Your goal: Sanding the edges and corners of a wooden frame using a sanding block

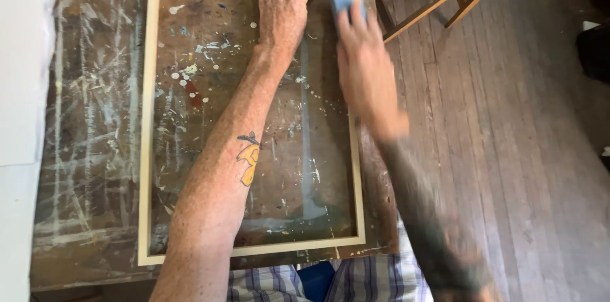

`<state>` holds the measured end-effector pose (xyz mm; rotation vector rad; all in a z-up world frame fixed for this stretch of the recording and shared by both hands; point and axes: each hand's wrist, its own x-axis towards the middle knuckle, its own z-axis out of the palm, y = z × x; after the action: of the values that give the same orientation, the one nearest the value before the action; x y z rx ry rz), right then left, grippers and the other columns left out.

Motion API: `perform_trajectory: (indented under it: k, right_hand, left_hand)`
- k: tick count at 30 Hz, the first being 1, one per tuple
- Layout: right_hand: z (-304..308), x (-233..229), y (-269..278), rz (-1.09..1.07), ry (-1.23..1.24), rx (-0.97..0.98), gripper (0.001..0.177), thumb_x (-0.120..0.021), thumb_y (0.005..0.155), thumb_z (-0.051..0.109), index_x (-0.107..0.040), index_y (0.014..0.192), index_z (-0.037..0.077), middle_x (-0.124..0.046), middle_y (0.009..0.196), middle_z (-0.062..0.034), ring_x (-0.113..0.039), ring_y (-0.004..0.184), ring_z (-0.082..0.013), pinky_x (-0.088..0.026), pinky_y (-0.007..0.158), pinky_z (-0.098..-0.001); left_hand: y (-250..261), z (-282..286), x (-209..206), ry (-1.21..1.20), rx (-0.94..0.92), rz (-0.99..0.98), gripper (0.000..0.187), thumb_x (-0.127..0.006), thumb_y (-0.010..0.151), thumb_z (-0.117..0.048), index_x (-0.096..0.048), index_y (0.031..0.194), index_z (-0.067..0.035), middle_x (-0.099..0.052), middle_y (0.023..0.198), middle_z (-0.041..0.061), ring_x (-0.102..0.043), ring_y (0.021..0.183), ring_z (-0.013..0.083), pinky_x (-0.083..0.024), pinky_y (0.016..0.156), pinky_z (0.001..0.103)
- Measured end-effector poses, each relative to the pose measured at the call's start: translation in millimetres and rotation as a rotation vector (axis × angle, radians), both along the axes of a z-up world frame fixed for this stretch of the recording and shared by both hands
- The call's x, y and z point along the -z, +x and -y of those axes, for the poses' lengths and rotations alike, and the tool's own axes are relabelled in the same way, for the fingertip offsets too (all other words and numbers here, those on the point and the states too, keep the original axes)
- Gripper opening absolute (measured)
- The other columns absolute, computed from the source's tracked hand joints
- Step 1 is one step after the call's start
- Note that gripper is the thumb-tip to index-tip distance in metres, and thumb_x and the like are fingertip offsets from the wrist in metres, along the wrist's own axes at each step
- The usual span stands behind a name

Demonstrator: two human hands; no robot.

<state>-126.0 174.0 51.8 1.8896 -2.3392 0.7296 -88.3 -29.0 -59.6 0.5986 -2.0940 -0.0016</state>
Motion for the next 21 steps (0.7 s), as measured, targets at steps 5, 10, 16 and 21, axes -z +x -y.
perform_trajectory:
  k: [5, 10, 16, 21]
  right_hand:
    - [-159, -5, 87, 0.093, 0.134, 0.001, 0.05, -0.05, 0.102, 0.004, -0.042, 0.152, 0.0, -0.037, 0.163, -0.0203, -0.031, 0.154, -0.041, -0.038, 0.118, -0.0494]
    - [-93, -16, 55, 0.091, 0.191, 0.097, 0.047, -0.049, 0.102, 0.011, -0.047, 0.149, 0.006, -0.042, 0.162, -0.0182, -0.035, 0.154, -0.0362, -0.059, 0.051, -0.0361]
    - [-16, 5, -2, -0.008, -0.019, 0.018, 0.046, -0.053, 0.096, -0.008, -0.048, 0.141, -0.004, -0.045, 0.154, -0.0237, -0.043, 0.139, -0.0456, -0.052, 0.104, -0.0569]
    - [-173, -7, 90, 0.074, 0.147, 0.011, 0.045, -0.051, 0.103, 0.007, -0.047, 0.148, -0.001, -0.045, 0.159, -0.0213, -0.041, 0.149, -0.0416, -0.03, 0.109, -0.0595]
  left_hand:
    - [-2, -4, -1, 0.078, -0.005, -0.007, 0.015, -0.081, 0.087, -0.022, -0.084, 0.102, -0.021, -0.07, 0.092, -0.004, -0.063, 0.085, 0.0237, -0.043, 0.092, 0.049]
    - [-6, 1, 3, 0.086, -0.023, 0.027, 0.02, -0.086, 0.086, -0.019, -0.083, 0.106, -0.02, -0.072, 0.095, -0.003, -0.067, 0.088, 0.0208, -0.047, 0.095, 0.051]
    - [0, -7, -7, 0.021, 0.015, 0.019, 0.014, -0.075, 0.091, -0.018, -0.084, 0.102, -0.019, -0.069, 0.091, -0.001, -0.062, 0.081, 0.0226, -0.043, 0.081, 0.044]
    - [-3, -1, 1, 0.081, 0.001, -0.016, 0.016, -0.086, 0.087, -0.023, -0.084, 0.103, -0.019, -0.066, 0.087, -0.003, -0.06, 0.083, 0.0206, -0.048, 0.088, 0.048]
